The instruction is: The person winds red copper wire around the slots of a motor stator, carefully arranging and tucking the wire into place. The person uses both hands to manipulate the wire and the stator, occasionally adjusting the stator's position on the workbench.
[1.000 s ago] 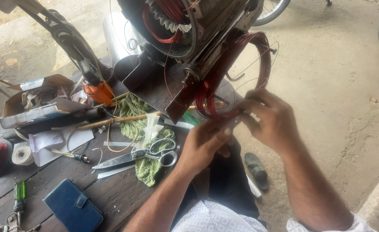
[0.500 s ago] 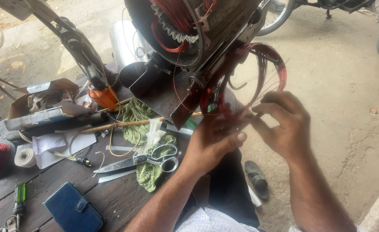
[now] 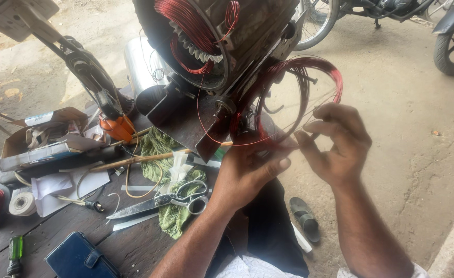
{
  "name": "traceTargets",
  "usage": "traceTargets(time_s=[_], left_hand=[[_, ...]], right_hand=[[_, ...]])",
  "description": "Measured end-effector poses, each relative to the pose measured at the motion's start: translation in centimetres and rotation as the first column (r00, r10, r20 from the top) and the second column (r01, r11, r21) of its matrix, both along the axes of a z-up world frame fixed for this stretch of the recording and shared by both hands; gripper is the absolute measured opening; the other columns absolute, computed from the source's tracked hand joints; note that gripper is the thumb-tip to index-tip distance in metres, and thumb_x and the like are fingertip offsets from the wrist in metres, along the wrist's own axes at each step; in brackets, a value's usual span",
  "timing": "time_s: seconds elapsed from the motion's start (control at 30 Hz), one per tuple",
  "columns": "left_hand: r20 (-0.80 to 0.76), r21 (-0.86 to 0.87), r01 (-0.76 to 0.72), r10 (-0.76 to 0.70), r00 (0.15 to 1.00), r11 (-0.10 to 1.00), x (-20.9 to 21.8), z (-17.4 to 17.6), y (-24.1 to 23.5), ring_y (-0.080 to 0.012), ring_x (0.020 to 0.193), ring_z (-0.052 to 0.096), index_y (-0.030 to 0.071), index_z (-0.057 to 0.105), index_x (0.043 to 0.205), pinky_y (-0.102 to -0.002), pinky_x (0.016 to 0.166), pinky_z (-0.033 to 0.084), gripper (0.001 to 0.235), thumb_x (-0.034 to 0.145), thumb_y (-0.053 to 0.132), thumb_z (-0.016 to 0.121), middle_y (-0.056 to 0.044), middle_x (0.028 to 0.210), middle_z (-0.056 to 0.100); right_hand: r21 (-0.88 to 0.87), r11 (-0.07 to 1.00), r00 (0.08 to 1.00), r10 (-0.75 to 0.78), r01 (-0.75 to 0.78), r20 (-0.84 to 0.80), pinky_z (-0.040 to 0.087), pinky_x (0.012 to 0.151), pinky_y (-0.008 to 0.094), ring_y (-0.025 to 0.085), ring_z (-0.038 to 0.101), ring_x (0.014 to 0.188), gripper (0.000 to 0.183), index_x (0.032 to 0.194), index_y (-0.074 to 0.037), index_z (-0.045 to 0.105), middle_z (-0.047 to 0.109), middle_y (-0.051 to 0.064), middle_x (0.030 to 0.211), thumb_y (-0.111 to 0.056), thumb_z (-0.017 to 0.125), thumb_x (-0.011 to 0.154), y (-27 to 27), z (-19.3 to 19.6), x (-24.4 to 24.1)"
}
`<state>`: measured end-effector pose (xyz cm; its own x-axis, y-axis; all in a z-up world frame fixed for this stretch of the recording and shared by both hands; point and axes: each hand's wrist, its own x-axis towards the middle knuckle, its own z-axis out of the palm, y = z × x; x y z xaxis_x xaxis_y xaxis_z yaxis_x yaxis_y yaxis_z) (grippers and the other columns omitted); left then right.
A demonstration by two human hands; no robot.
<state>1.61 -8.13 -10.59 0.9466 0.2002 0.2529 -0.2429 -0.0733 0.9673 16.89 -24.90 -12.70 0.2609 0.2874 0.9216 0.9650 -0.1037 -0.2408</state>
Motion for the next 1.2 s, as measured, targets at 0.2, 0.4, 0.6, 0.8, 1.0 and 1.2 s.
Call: traceTargets(time_s=[0.2,0.4,0.6,0.8,1.0,1.2], left_hand=[[-0.121,0.003,0.013,-0.012,0.993,1.000,-0.4,0.2,0.2,-0.0289,0.111,0.075,0.002,0.071,0.122,-0.042,0.096,0.064,0.067,0.081,0.055,0.077,-0.018,0.114,0.076],[-0.102,-0.006,-0.044,0.043,0.994,0.999,-0.8,-0.2,0.1,-0.0277,0.110,0.075,0.000,0.067,0.124,-0.040,0.094,0.063,0.063,0.085,0.048,0.077,-0.020,0.111,0.078],[-0.130,-0.065,-0.136,0.127,0.983,0.989,-0.8,-1.1,-1.0,-0.0180,0.102,0.075,0.000,0.069,0.122,-0.031,0.081,0.065,0.056,0.090,0.046,0.074,-0.012,0.106,0.077],[-0.217,-0.001,-0.301,0.293,0.931,0.954,-0.3,-1.8,-1.7,-0.0162,0.066,0.075,0.001,0.070,0.109,-0.029,0.051,0.061,0.045,0.088,0.040,0.074,-0.010,0.081,0.077],[-0.041,0.286,-0.455,0.486,0.873,0.843,-0.2,-2.0,0.0,-0.0143,0.051,0.070,0.006,0.080,0.096,-0.030,0.047,0.054,0.037,0.099,0.037,0.059,-0.005,0.063,0.074],[0.075,0.313,-0.428,0.427,0.901,0.848,-0.4,-1.3,-0.5,-0.0152,0.063,0.076,0.002,0.075,0.106,-0.029,0.056,0.058,0.036,0.096,0.036,0.068,-0.010,0.075,0.078]], right_hand=[[0.071,0.997,0.998,0.009,-0.013,0.059,0.059,0.075,0.028,0.019,0.067,0.101,0.017,0.097,-0.008,0.070,0.067,0.013,0.119,-0.011,0.085,0.088,1.1,0.0,-1.1],[0.080,0.994,0.988,-0.087,0.077,0.128,0.060,0.077,0.032,0.020,0.066,0.100,0.020,0.099,-0.008,0.071,0.067,0.011,0.115,-0.010,0.087,0.086,1.6,-1.8,-2.5],[0.029,0.993,0.992,-0.114,0.113,0.044,0.062,0.082,0.032,0.021,0.068,0.105,0.021,0.099,-0.008,0.072,0.068,0.010,0.114,-0.008,0.089,0.085,2.3,-3.3,-2.5],[-0.083,0.995,0.995,-0.056,0.049,-0.082,0.062,0.081,0.030,0.019,0.069,0.103,0.021,0.097,-0.010,0.074,0.069,0.008,0.111,-0.009,0.089,0.082,1.8,-3.2,-2.8],[-0.190,0.976,0.985,-0.127,0.103,-0.121,0.061,0.084,0.033,0.021,0.068,0.105,0.021,0.097,-0.010,0.075,0.070,0.007,0.111,-0.002,0.085,0.080,1.3,-2.9,-3.4],[-0.162,0.980,0.976,-0.139,0.112,-0.165,0.062,0.085,0.034,0.022,0.069,0.108,0.024,0.099,-0.009,0.075,0.068,0.009,0.114,0.001,0.083,0.079,1.8,-3.0,-3.8]])
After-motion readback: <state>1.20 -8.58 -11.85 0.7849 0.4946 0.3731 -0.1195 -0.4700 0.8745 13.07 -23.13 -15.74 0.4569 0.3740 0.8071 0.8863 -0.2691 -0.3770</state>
